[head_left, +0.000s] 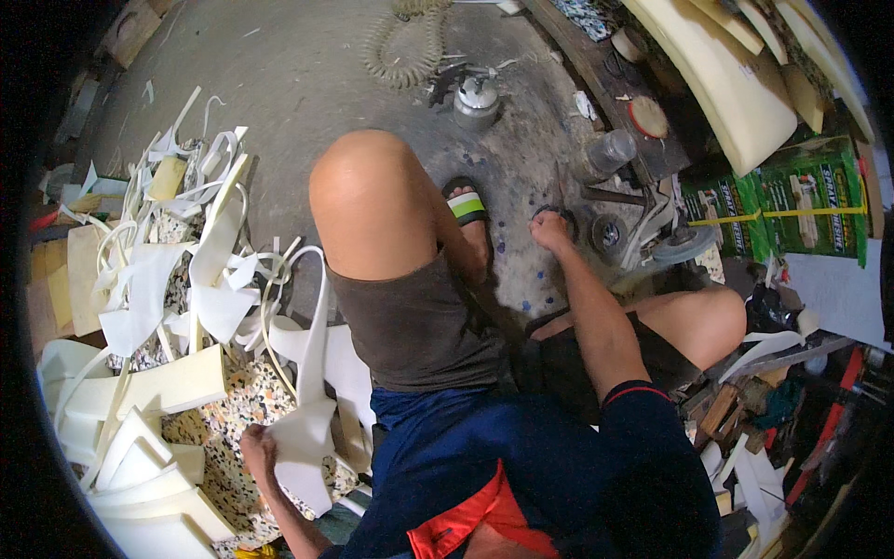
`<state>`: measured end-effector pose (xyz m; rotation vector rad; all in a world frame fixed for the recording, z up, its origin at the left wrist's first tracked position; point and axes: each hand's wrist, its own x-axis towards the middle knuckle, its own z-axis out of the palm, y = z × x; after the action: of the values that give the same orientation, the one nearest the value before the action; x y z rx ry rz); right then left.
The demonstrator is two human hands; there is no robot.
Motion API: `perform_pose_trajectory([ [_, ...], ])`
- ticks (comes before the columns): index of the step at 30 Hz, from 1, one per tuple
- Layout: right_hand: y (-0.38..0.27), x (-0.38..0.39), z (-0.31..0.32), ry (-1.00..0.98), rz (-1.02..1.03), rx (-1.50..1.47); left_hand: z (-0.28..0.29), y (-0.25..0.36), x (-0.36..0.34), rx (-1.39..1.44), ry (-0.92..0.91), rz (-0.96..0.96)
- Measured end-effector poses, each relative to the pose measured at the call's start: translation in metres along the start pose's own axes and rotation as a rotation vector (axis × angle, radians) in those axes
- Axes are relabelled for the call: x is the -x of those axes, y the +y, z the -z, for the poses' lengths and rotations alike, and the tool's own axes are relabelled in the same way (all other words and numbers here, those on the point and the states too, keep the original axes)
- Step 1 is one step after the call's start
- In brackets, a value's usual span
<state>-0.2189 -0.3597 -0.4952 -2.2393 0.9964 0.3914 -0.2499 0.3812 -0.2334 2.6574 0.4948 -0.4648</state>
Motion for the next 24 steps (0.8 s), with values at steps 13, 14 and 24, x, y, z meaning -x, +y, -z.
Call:
perform_pose_trajectory([
  [13,-0.325,0.116,0.159,0.256,0.882,-0.640,0.104,0.066,0.035,0.416,0.325,0.008],
  [14,-0.357,0.149,0.147,0.155,1.048,-0.638,0.103,0.070,0.036,0.424,0.319,0.082],
  [24,-0.438,0.369,-0.109,-0.937,1.592,0.013,0.083,0.076,0.055,0.562,0.246,-0.080],
])
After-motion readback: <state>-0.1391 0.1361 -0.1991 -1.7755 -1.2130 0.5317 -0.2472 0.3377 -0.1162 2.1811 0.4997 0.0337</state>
